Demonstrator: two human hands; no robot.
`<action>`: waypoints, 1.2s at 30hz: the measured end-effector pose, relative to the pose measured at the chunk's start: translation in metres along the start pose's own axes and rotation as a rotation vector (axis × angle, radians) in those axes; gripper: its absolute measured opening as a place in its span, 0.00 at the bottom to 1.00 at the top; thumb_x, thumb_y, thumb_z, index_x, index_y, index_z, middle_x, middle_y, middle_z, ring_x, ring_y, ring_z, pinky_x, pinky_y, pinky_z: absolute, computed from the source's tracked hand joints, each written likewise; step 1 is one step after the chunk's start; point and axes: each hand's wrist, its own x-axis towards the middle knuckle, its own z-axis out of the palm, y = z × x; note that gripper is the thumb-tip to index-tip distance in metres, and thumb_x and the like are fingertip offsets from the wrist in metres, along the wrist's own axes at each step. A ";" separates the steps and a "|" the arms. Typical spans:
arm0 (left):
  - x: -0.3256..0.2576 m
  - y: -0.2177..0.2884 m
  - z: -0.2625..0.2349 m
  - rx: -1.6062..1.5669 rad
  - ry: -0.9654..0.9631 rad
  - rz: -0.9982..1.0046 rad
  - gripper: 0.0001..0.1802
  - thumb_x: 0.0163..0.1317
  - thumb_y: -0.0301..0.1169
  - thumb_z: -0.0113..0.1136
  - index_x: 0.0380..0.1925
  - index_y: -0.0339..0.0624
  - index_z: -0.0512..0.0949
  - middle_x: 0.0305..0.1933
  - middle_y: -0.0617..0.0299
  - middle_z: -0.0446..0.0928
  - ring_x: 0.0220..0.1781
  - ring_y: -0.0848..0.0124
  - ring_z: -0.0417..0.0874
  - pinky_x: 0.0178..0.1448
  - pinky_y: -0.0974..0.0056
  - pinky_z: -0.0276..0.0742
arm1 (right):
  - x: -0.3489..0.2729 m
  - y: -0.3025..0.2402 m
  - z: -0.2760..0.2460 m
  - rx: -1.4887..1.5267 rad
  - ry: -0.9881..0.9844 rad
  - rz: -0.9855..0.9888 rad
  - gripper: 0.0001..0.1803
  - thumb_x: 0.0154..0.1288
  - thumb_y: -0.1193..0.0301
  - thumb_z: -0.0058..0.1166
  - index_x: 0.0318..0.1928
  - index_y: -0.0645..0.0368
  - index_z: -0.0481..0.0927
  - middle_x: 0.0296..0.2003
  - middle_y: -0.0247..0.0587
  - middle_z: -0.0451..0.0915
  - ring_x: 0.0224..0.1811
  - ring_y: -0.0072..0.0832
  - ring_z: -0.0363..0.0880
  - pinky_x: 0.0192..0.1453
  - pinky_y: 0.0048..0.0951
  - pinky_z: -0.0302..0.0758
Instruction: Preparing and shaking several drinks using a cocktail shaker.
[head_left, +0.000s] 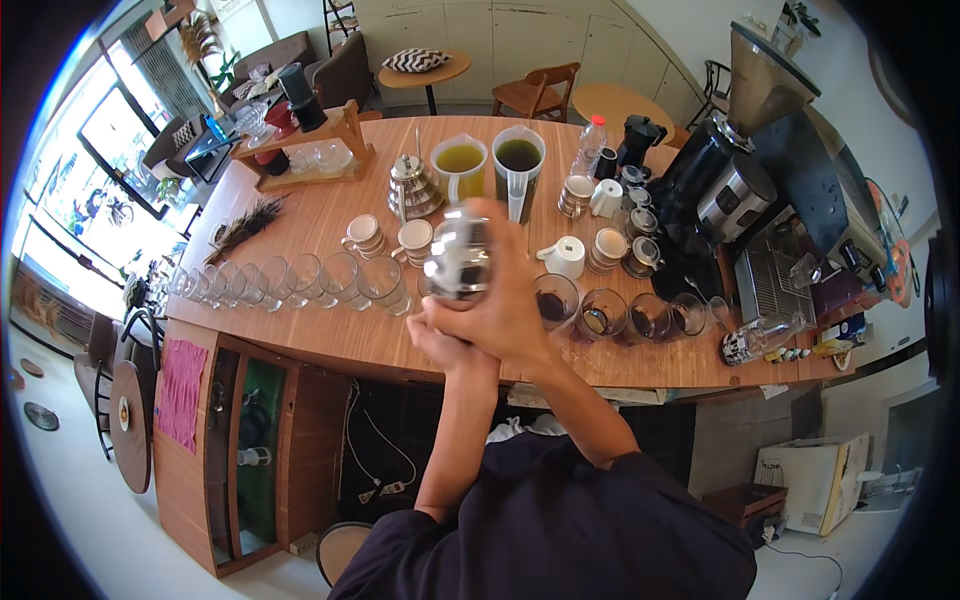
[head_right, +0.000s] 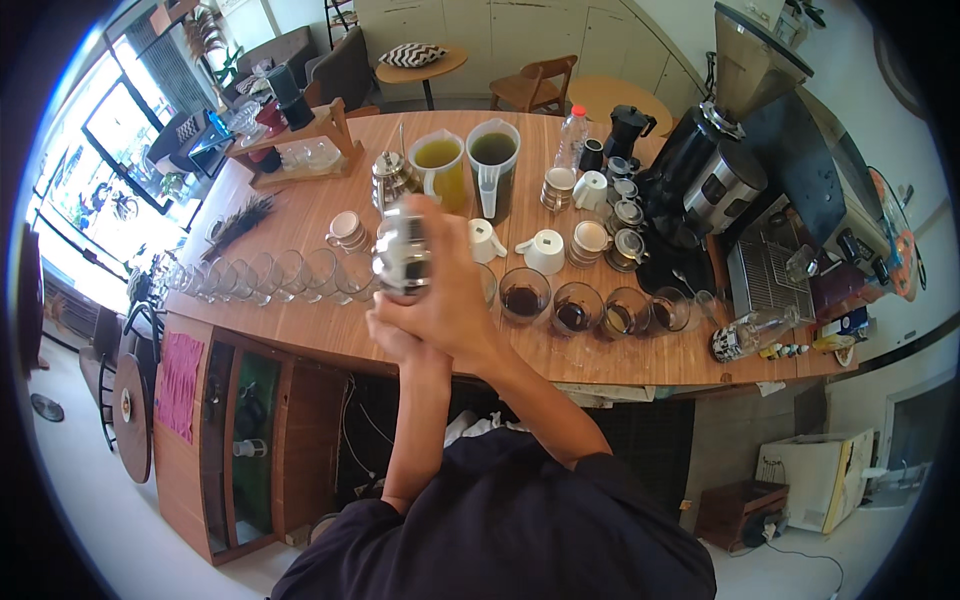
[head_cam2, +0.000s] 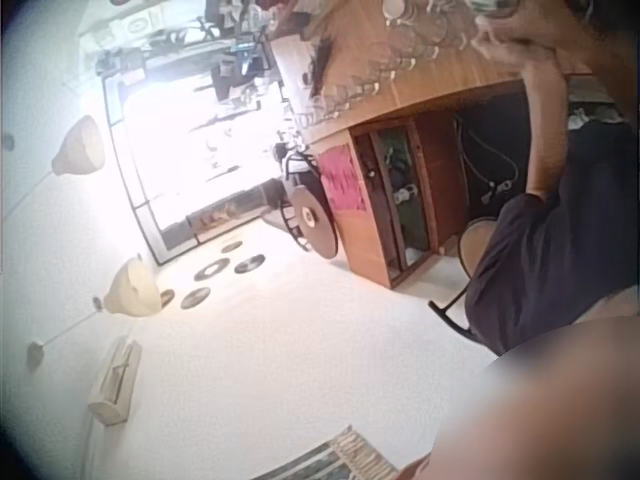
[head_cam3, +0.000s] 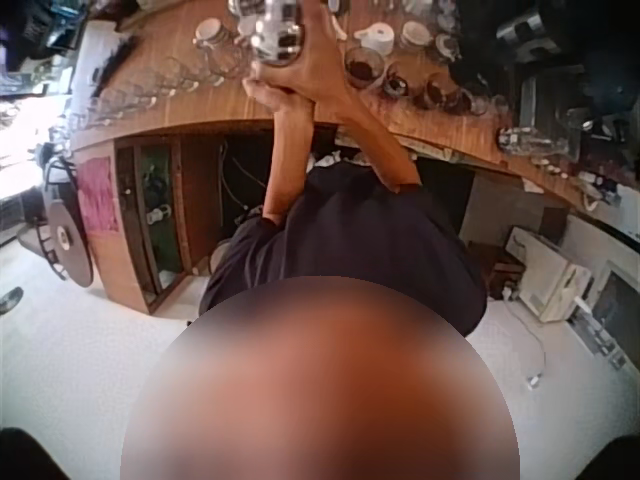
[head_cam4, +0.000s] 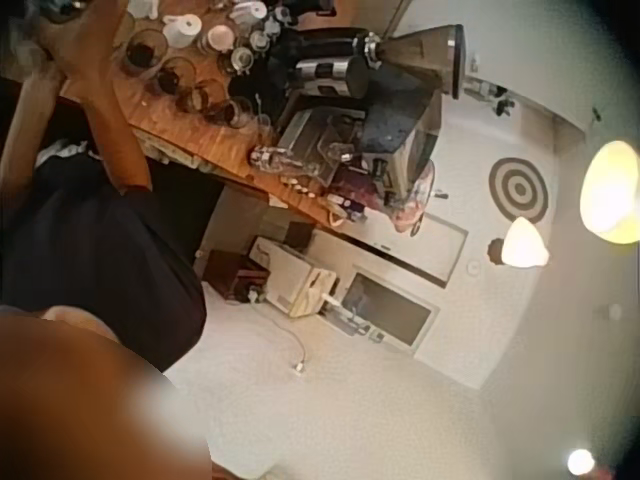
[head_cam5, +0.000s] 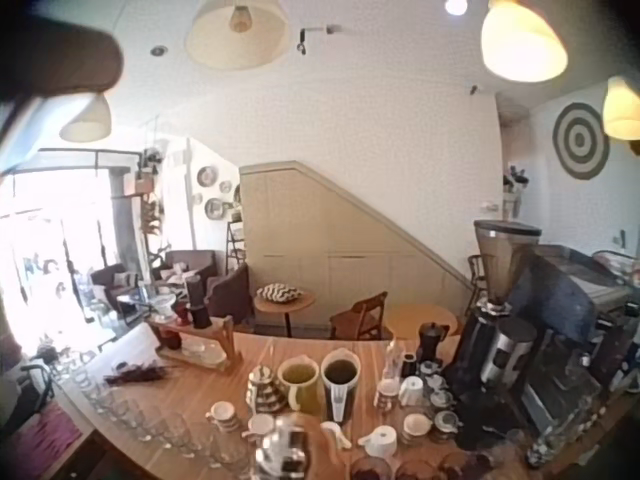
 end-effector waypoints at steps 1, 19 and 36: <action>-0.011 0.011 0.014 -0.137 0.092 -0.045 0.18 0.65 0.41 0.51 0.47 0.41 0.75 0.55 0.51 0.78 0.57 0.58 0.80 0.64 0.52 0.76 | -0.004 0.012 -0.002 0.358 0.106 0.064 0.57 0.48 0.76 0.75 0.77 0.39 0.56 0.59 0.47 0.70 0.57 0.43 0.80 0.57 0.46 0.83; -0.045 0.042 -0.029 0.491 -0.501 0.286 0.39 0.52 0.25 0.75 0.61 0.36 0.63 0.63 0.51 0.67 0.66 0.61 0.71 0.70 0.55 0.68 | -0.035 -0.009 -0.037 0.513 0.098 0.252 0.57 0.45 0.75 0.74 0.76 0.53 0.56 0.57 0.42 0.73 0.55 0.33 0.80 0.59 0.34 0.80; -0.074 0.110 -0.145 0.428 -0.505 -0.160 0.39 0.63 0.44 0.69 0.71 0.45 0.66 0.71 0.55 0.69 0.70 0.67 0.74 0.67 0.60 0.77 | -0.088 -0.062 0.053 0.206 -0.294 0.060 0.26 0.44 0.70 0.78 0.45 0.56 0.80 0.46 0.45 0.85 0.44 0.38 0.88 0.48 0.34 0.83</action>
